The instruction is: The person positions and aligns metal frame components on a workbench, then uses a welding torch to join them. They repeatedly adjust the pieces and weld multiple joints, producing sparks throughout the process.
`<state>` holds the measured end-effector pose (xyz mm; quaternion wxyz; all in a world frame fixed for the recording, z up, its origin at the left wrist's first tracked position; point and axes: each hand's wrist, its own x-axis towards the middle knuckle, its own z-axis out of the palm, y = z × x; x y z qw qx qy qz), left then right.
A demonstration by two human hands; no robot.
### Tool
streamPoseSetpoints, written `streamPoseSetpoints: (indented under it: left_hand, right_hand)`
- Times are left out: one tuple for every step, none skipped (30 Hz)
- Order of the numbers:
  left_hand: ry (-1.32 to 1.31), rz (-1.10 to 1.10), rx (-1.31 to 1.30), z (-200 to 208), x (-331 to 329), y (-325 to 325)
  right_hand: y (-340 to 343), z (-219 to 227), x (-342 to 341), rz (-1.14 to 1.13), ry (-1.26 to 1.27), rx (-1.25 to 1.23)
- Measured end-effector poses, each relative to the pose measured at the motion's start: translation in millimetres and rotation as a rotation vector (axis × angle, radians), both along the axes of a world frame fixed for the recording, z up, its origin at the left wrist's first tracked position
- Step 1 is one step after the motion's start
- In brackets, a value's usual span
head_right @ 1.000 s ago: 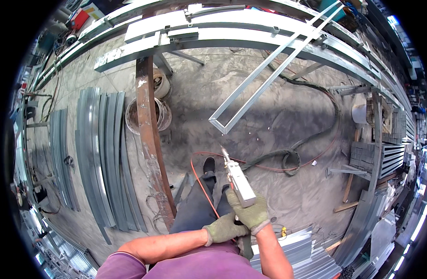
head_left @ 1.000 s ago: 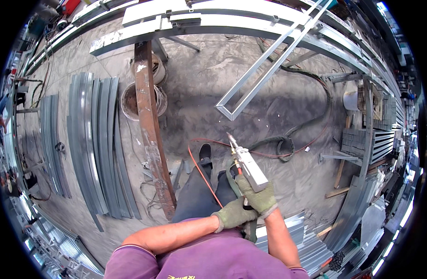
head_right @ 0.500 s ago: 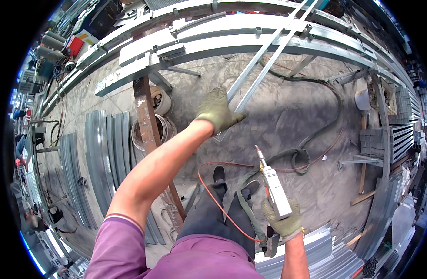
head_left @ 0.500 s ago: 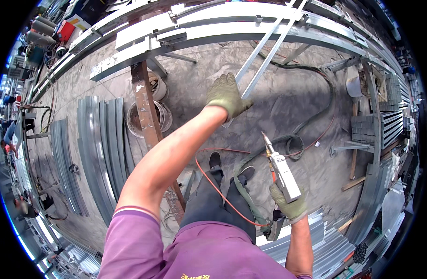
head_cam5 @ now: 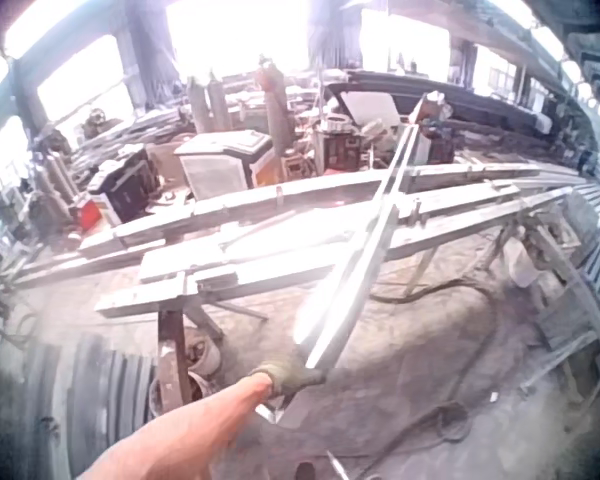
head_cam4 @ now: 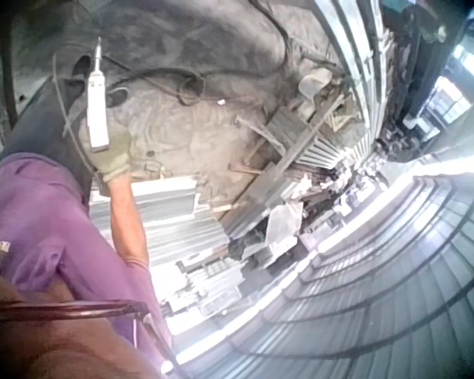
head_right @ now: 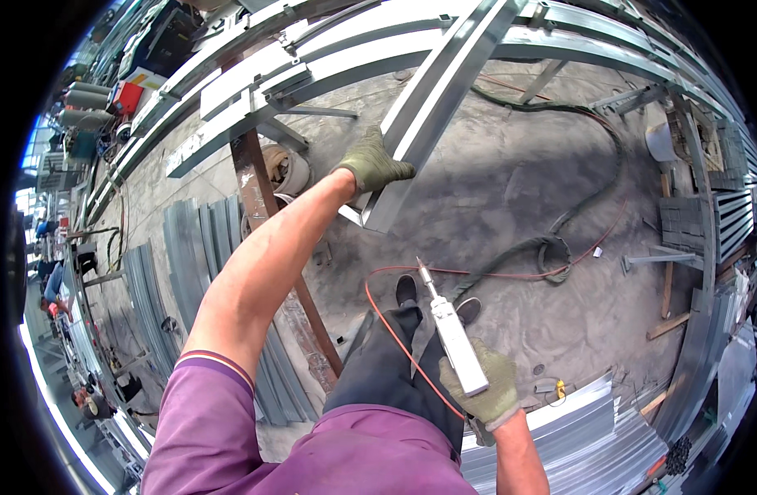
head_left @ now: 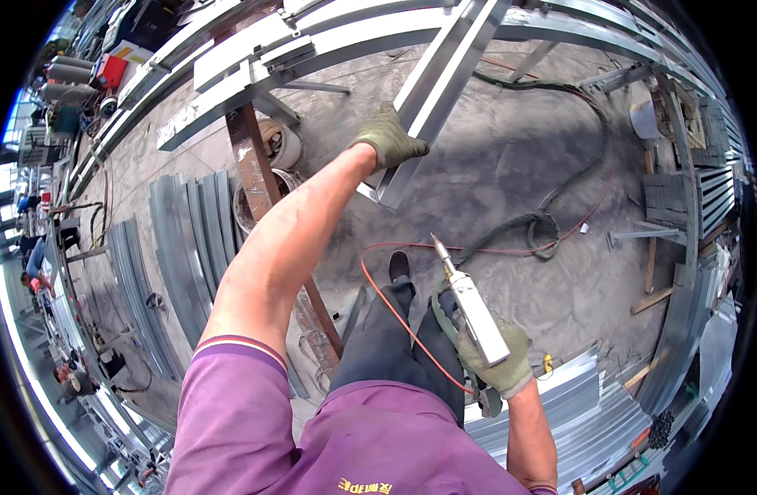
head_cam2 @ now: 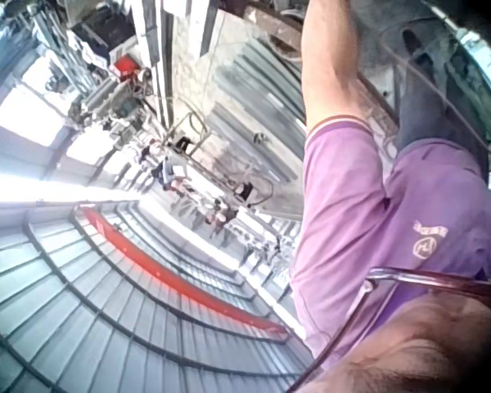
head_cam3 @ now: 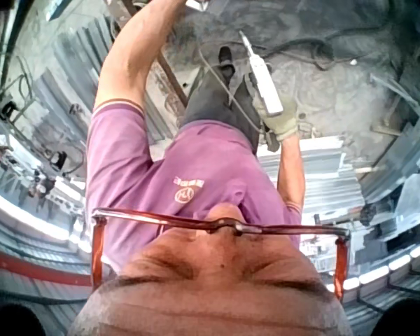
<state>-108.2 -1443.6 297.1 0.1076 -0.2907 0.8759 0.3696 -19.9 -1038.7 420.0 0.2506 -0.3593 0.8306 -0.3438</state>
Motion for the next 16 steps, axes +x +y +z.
streamPoseSetpoints:
  left_hand:
    - [-0.043,-0.009,0.061,3,0,-9]
    - [-0.086,-0.016,0.123,9,0,-17]
    - [-0.081,-0.013,0.158,8,1,-24]
    - [-0.071,-0.005,0.199,5,2,-27]
    - [-0.061,0.003,0.240,2,4,-30]
    - [-0.049,-0.005,0.254,-1,5,-34]
    - [-0.036,-0.012,0.271,-4,6,-35]
    - [-0.023,-0.020,0.287,-6,7,-36]
    - [0.001,-0.015,0.348,-9,7,-35]
    - [0.008,-0.017,0.343,-9,6,-34]
    - [0.015,-0.019,0.337,-10,6,-34]
    - [0.022,-0.020,0.330,-10,6,-34]
    - [0.046,-0.006,0.369,-11,8,-36]
    - [0.059,-0.004,0.405,-11,11,-40]
    - [0.072,-0.002,0.439,-11,14,-44]
    - [0.077,0.009,0.436,-11,16,-49]
  right_hand:
    - [-1,0,0,-0.019,-0.022,-0.022]
    - [-3,-1,0,-0.036,-0.045,-0.043]
    - [-6,0,-1,-0.010,-0.035,-0.031]
    - [-8,1,-3,0.022,-0.021,-0.014]
    - [-11,2,-5,0.054,-0.007,0.004]
    - [-14,2,-7,0.070,0.005,0.004]
    - [-18,2,-9,0.085,0.018,0.008]
    - [-21,2,-10,0.101,0.030,0.011]
    - [-24,3,-12,0.130,0.062,0.023]
    - [-27,4,-14,0.155,0.094,0.036]
    - [-30,4,-16,0.181,0.126,0.048]
    - [-32,4,-19,0.205,0.132,0.057]
    - [-33,2,-21,0.227,0.138,0.060]
    - [-34,2,-22,0.248,0.144,0.063]
    - [-36,3,-23,0.238,0.130,0.053]
    - [-40,4,-24,0.227,0.115,0.041]
